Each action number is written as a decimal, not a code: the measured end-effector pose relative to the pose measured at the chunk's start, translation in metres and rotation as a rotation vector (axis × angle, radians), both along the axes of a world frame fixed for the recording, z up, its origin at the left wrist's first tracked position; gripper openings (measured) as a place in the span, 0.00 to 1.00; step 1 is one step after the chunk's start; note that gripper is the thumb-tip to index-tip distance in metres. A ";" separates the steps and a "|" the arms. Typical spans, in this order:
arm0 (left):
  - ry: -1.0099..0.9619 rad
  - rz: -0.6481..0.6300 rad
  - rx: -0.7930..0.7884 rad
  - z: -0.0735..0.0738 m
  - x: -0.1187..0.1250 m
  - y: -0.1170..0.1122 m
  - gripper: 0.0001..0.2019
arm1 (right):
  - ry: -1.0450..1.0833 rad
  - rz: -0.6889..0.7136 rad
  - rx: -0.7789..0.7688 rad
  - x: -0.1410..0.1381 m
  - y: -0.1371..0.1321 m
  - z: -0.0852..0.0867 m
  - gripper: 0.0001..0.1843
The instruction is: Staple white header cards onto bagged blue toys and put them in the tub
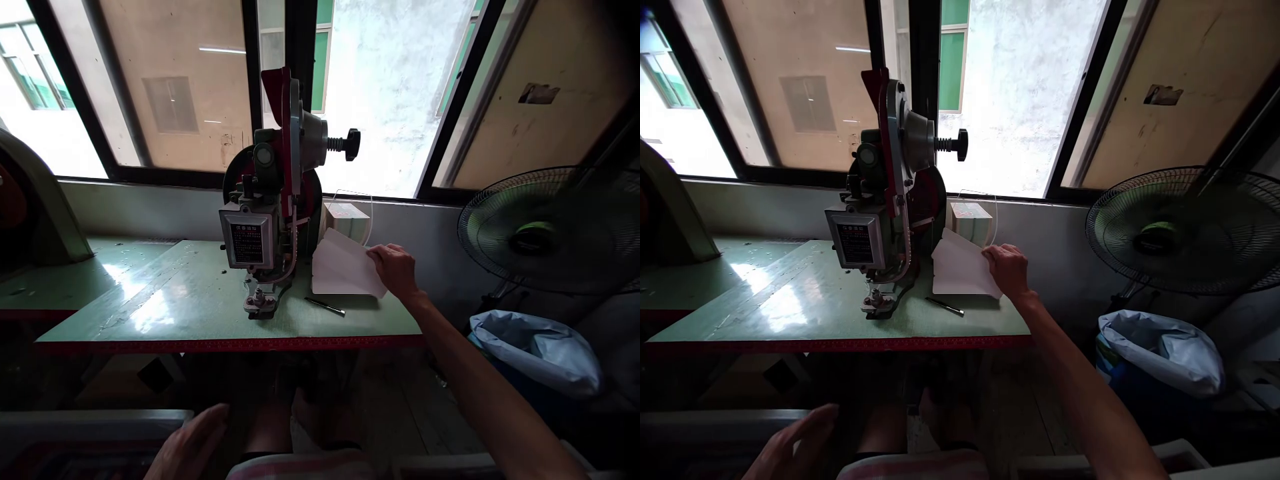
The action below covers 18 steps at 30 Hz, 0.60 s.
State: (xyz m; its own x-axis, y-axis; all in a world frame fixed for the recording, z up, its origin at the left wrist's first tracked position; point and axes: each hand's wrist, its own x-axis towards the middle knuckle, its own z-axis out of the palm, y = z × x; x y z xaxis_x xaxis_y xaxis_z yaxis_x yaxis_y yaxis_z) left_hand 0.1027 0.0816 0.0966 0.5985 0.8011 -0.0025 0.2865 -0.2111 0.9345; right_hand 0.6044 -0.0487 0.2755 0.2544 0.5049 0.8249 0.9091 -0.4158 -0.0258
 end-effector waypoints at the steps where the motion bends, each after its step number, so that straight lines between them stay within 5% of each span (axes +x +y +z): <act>1: 0.002 0.016 0.096 0.006 0.014 0.003 0.13 | 0.016 0.030 -0.029 -0.006 -0.009 0.004 0.17; 5: -0.162 -0.175 0.345 0.046 0.073 -0.001 0.15 | 0.149 0.188 -0.118 -0.035 -0.046 -0.003 0.15; 10: -0.282 -0.303 0.338 0.089 0.129 -0.022 0.15 | 0.373 0.417 -0.177 -0.072 -0.076 -0.023 0.11; 14: -0.224 -0.460 0.251 0.101 0.160 -0.028 0.16 | 0.546 0.546 -0.172 -0.097 -0.096 -0.034 0.11; 18: -0.140 -0.561 0.276 0.093 0.179 -0.032 0.15 | 0.782 0.551 -0.123 -0.119 -0.130 -0.058 0.11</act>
